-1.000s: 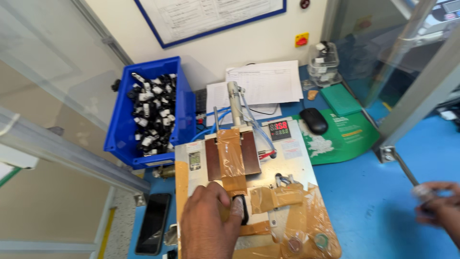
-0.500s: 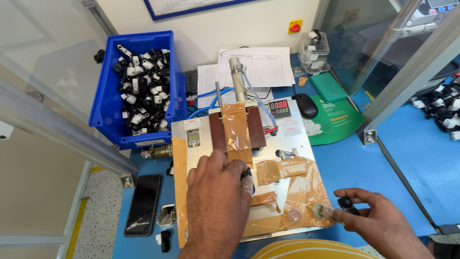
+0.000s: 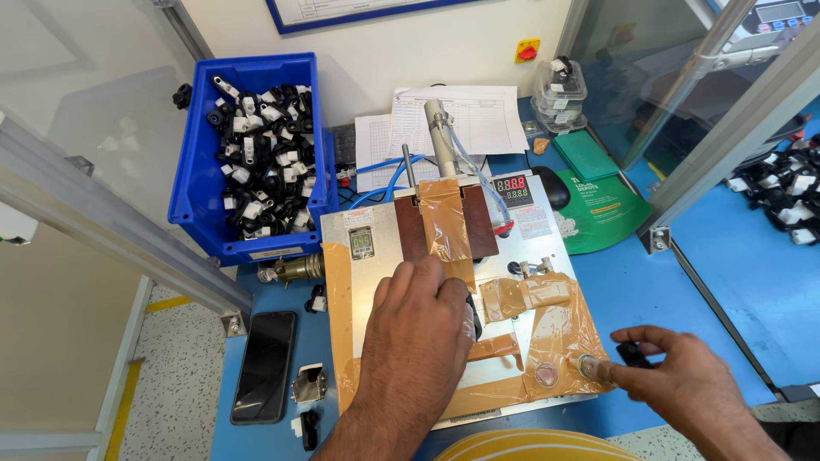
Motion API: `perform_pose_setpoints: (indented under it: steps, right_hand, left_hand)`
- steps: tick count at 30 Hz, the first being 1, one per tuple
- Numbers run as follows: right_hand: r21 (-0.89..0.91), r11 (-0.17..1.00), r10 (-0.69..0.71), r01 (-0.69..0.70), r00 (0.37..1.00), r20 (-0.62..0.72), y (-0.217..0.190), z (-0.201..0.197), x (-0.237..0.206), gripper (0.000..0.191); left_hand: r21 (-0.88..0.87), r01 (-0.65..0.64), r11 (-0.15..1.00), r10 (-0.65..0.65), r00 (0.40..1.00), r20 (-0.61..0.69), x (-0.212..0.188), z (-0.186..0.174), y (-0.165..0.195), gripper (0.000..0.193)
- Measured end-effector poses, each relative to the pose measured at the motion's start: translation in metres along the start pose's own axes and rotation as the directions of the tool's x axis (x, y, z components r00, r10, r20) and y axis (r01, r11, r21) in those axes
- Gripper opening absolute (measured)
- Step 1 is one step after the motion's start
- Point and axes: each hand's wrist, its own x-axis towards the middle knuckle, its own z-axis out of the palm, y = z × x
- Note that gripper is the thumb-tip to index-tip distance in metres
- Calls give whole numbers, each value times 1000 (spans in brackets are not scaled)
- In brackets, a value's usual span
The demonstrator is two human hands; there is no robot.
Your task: The person places small black components one at a time into a taped jig on a benchtop pneumatic press, operates the press on each part, and moves finished parts aside onto the workbench, repeating the cycle continuously.
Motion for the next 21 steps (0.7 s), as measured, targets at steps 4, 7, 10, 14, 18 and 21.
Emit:
perform_pose_setpoints:
  steps: [4,7,10,14,18,21]
  right_hand:
    - [-344,938,7,-31,998,-70,-12,-8,-16,63]
    - [0,991,-130,132,981,-143,-10,-14,-35,50]
    - [330,940,-73,91,995,-67,-17,-14,-52,37]
    - [168,986,8,-15,999,38,-43,-11,-77,37]
    - [-76,995,-50,57,995,87,-75,-4,-96,33]
    - [107,988,-124,111,985,122,-94,2,-102,33]
  left_hand:
    - [7,-112,994,113,990,-81,-6,0,-8,32]
    - [26,-145,989,147,986,-75,-8,2,-13,33]
    - [26,-157,987,159,984,-82,-10,6,-17,36]
    - [31,-205,978,207,971,-121,-11,8,-24,40]
    - [50,-262,964,267,949,-169,-10,8,-31,34]
    - [67,-308,949,315,932,-178,-8,12,-40,27]
